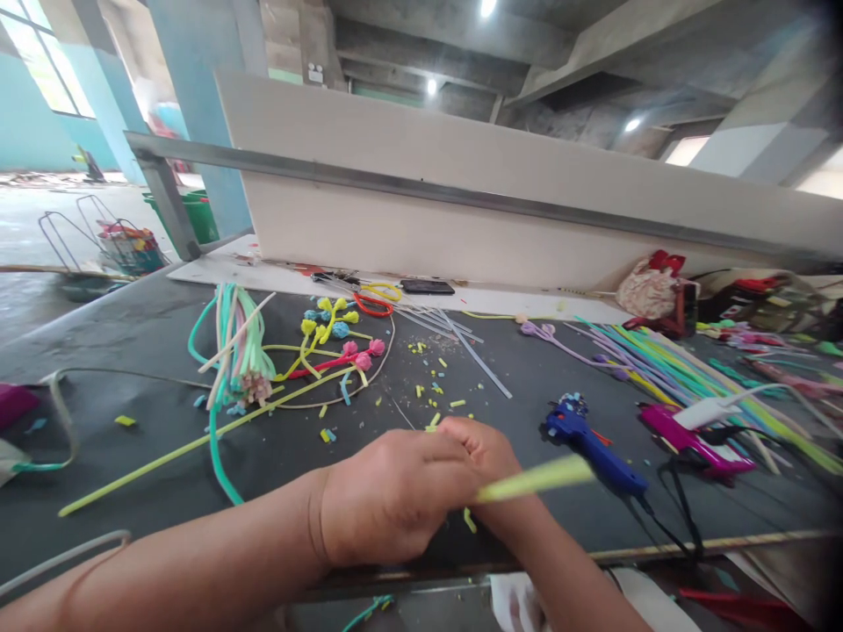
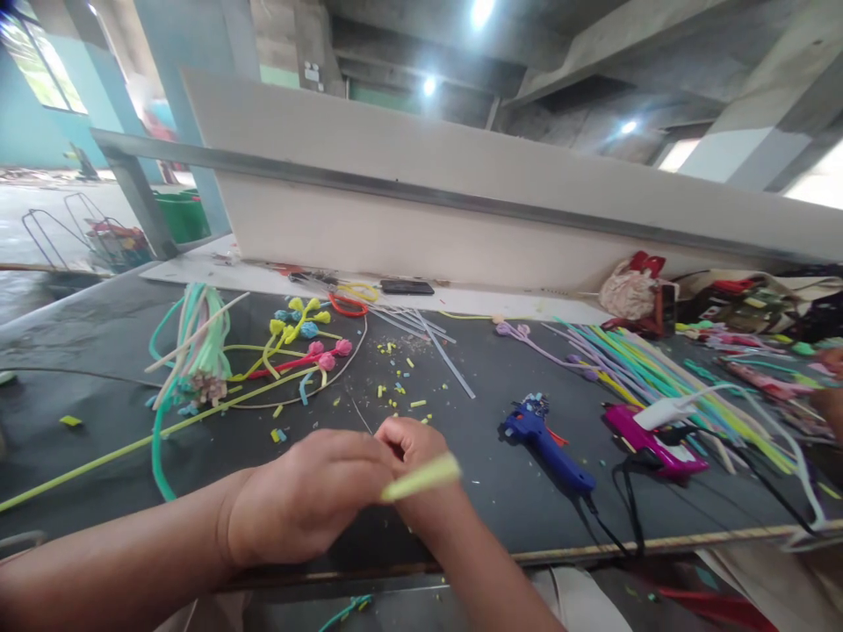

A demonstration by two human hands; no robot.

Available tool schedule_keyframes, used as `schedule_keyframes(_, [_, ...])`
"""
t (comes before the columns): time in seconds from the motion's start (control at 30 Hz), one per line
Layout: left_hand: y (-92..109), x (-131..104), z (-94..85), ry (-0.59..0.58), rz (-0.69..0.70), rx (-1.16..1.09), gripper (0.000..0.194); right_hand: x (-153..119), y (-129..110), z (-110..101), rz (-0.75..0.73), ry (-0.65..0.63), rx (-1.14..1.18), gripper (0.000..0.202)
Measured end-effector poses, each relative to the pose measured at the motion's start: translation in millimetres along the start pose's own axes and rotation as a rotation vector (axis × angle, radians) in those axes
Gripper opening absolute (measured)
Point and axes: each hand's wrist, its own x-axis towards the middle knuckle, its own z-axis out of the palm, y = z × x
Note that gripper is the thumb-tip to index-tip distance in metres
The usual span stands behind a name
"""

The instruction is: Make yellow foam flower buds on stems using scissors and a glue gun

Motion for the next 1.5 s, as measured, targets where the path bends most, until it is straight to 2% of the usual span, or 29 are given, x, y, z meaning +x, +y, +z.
schedule_keyframes(0.03, [0.5, 2.9, -1.9, 0.073, -0.085, -0.093, 0.018, -1.6, -2.2, -1.0, -0.056, -0.084, 0.024, 0.022])
schedule_keyframes(0.13, [0.8, 12.2, -4.6, 0.251, -0.456, -0.353, 0.020, -6.8, -6.4, -2.7, -0.205, -0.333, 0.189, 0.021])
schedule_keyframes(0.2, [-1.8, 16.6, -3.6, 0.333, -0.651, -0.604, 0.020, -10.1, -5.5, -1.2, -0.218, -0.411, 0.368, 0.021])
schedule_keyframes(0.27, [-7.4, 18.3, -1.7, 0.436, -0.764, -0.880, 0.016, -13.2, -3.0, 2.8, -0.210, -0.432, 0.571, 0.022])
schedule_keyframes(0.33, [-15.0, 18.1, -1.1, 0.527, -0.817, -1.094, 0.017, -15.4, -1.7, 8.2, -0.173, -0.391, 0.786, 0.025])
schedule_keyframes(0.4, [-21.5, 17.3, -3.1, 0.597, -0.807, -1.243, 0.016, -15.5, -2.7, 12.0, -0.103, -0.276, 1.014, 0.027])
schedule_keyframes(0.53, [-25.5, 18.0, -12.7, 0.673, -0.624, -1.385, 0.007, -9.7, -6.5, 9.3, 0.003, -0.036, 1.374, 0.028])
schedule_keyframes(0.63, [-24.1, 18.0, -16.7, 0.630, -0.510, -1.324, 0.004, -6.1, -7.0, 3.1, 0.057, 0.036, 1.487, 0.031])
schedule_keyframes(0.7, [-23.3, 16.4, -15.1, 0.581, -0.464, -1.169, 0.006, -6.0, -6.7, 0.5, 0.087, 0.027, 1.528, 0.032])
schedule_keyframes(0.83, [-21.5, 11.3, -9.1, 0.403, -0.408, -0.622, 0.014, -7.0, -5.5, -3.0, 0.148, -0.033, 1.533, 0.024])
schedule_keyframes(0.9, [-20.3, 9.7, -9.3, 0.325, -0.328, -0.330, 0.015, -6.2, -4.1, -5.1, 0.151, -0.031, 1.469, 0.020])
schedule_keyframes(1.0, [-18.4, 8.6, -12.7, 0.222, -0.145, 0.034, 0.016, -4.4, -2.1, -6.3, 0.155, 0.073, 1.298, 0.013])
schedule_keyframes(1.1, [-15.9, 7.6, -12.5, 0.157, -0.096, 0.238, 0.021, -3.6, -2.3, -2.6, 0.167, 0.254, 1.112, 0.007])
schedule_keyframes(1.17, [-13.5, 7.3, -8.7, 0.177, -0.122, 0.309, 0.020, -3.4, -3.4, 1.8, 0.151, 0.357, 1.032, 0.008])
schedule_keyframes(1.23, [-11.3, 7.8, -3.7, 0.205, -0.162, 0.312, 0.016, -2.9, -4.1, 6.2, 0.136, 0.408, 0.990, 0.008])
schedule_keyframes(1.4, [-11.6, 10.5, 3.8, 0.264, -0.291, 0.183, 0.016, -0.9, 1.4, 10.0, 0.108, 0.418, 0.890, 0.014])
schedule_keyframes(1.5, [-13.3, 10.6, 5.2, 0.276, -0.322, 0.101, 0.015, -0.8, 7.1, 7.1, 0.096, 0.407, 0.788, 0.013])
